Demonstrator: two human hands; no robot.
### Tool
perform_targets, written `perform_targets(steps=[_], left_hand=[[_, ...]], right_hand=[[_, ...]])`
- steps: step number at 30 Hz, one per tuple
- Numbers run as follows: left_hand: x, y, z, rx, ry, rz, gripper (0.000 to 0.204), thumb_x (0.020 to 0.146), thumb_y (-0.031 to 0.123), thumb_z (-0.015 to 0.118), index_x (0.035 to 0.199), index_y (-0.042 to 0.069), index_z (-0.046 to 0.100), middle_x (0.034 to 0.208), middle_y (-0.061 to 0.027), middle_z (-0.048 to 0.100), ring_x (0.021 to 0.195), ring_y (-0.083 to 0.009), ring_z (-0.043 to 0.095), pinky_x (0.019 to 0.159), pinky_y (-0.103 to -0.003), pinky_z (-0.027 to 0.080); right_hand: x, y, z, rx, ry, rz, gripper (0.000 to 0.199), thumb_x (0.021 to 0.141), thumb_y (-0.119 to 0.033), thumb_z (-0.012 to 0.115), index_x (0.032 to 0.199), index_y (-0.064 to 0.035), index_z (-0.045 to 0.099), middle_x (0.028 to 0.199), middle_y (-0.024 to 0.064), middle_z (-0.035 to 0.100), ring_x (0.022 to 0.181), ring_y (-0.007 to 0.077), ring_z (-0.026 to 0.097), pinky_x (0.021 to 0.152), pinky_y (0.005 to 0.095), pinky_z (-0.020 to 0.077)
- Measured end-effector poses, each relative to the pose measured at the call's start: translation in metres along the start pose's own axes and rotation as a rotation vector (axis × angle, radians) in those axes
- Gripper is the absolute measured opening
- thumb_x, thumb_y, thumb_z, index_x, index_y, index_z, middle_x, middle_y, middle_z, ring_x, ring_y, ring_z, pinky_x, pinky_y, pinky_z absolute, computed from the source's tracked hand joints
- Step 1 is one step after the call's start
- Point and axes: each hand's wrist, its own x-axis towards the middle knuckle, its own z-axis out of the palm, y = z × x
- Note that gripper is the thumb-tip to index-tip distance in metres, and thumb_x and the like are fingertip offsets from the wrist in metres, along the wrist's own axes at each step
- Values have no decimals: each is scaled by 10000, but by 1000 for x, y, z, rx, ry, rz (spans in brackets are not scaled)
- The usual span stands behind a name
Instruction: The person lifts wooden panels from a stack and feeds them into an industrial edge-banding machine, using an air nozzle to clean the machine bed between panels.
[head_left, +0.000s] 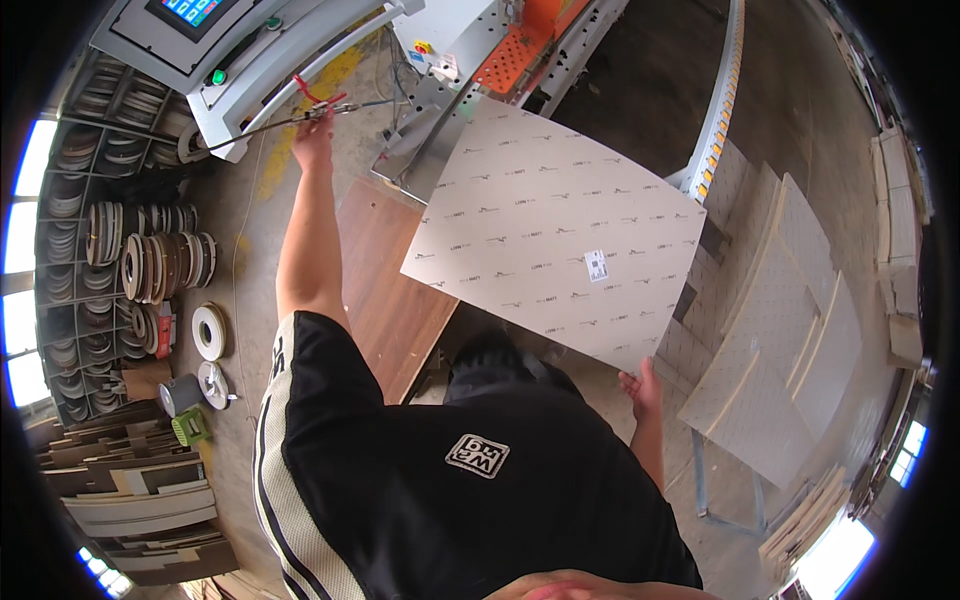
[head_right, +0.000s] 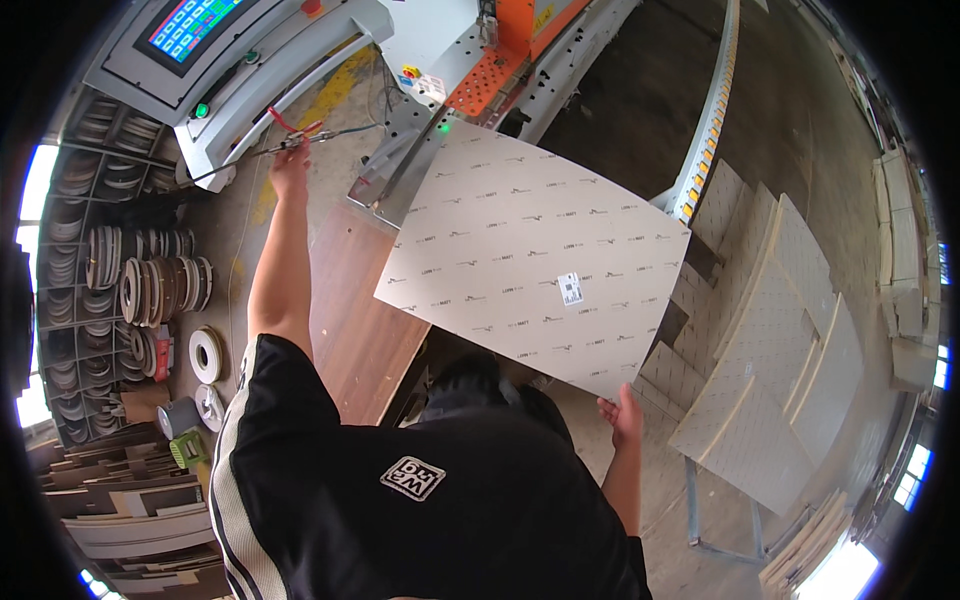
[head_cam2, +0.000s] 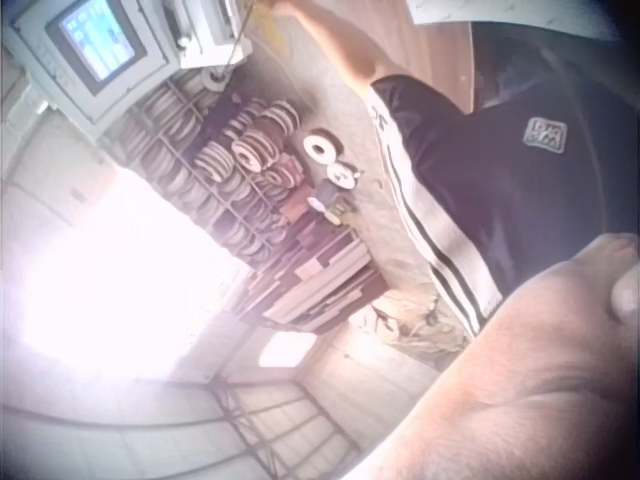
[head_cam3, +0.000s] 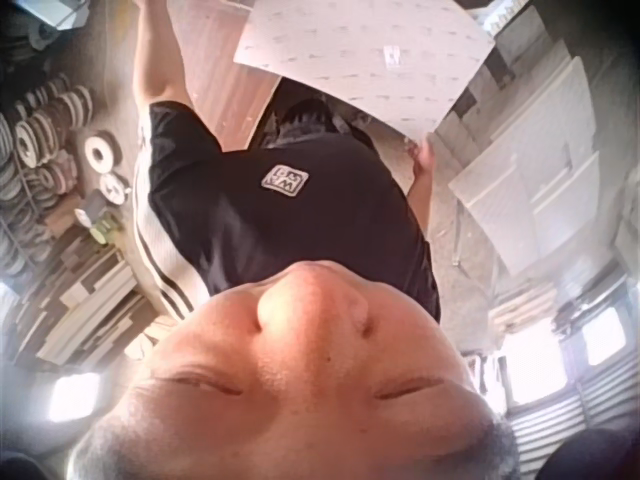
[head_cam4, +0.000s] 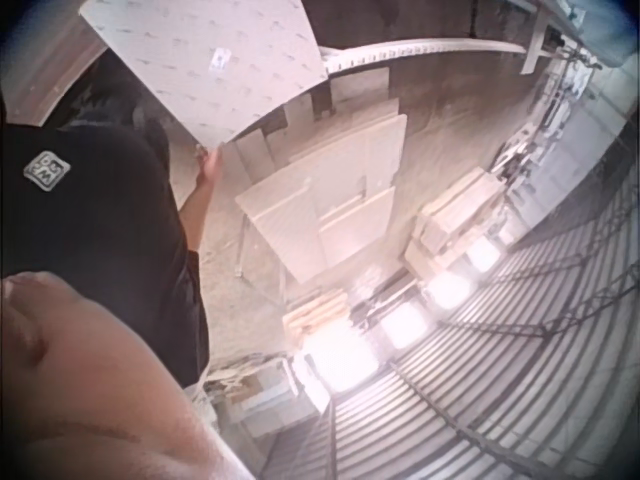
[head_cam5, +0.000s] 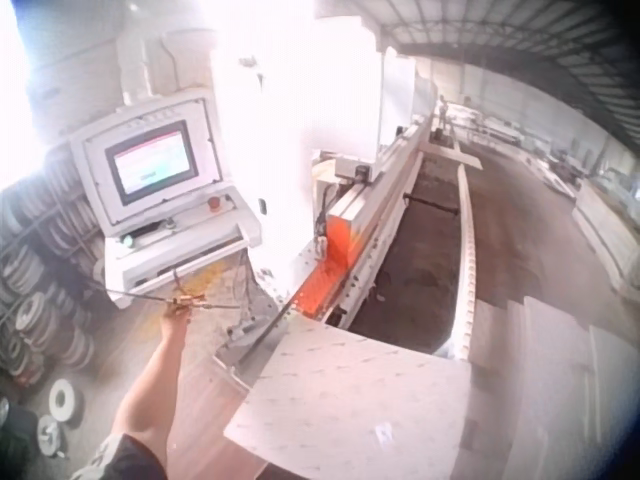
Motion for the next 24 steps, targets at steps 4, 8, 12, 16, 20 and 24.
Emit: perform_targets(steps=[4, 8, 12, 16, 20, 24], left_hand=[[-5, 28, -65, 159, 209, 471, 186, 974, 208, 720, 1015, 57, 620, 972, -31, 696, 921, -116, 638, 817, -271, 491], [-91, 154, -75, -250, 29, 526, 190, 1059, 171, 566, 1205, 60, 514, 1004, -67, 714, 921, -144, 644, 783, -299, 520], [-155, 188, -116, 411, -236, 497, 249, 1061, 233, 550, 1235, 63, 497, 968, -132, 731, 954, -267, 721, 726, -387, 553], [-227, 188, -126, 1499, -644, 198, 420, 989, 503, 578, 1184, 131, 568, 968, -212, 708, 942, -424, 673, 812, -499, 520], [-260, 164, -188, 1353, -725, 25, 435, 977, 500, 618, 1001, 66, 591, 767, -139, 662, 681, -312, 649, 612, -435, 488], [-288, 169, -231, 1062, -715, -413, 373, 990, 418, 655, 981, 49, 601, 579, -8, 484, 463, -115, 444, 440, -330, 360]], right_hand=[[-1, -13, 5, -22, -45, 44, 518, 1021, -505, 569, 1267, -52, 617, 1066, 62, 725, 867, 174, 720, 700, 287, 550], [-8, -17, -5, -22, -80, 25, 490, 1027, -470, 573, 1255, -39, 621, 1076, 68, 721, 866, 178, 718, 702, 283, 550], [-3, -26, -1, -71, -151, -64, 466, 1039, -431, 560, 1252, -21, 620, 1073, 71, 719, 857, 180, 715, 701, 280, 550], [4, -23, -12, -73, -240, -104, 460, 1039, -405, 567, 1258, -3, 611, 1077, 74, 716, 837, 176, 715, 689, 279, 553], [0, -27, -10, -88, -257, -123, 414, 1038, -369, 583, 1249, -14, 601, 1076, 66, 702, 807, 174, 719, 665, 275, 555], [2, -28, -5, -123, -260, -132, 352, 1040, -341, 591, 1264, -70, 595, 1056, 49, 692, 788, 168, 710, 669, 288, 566]])
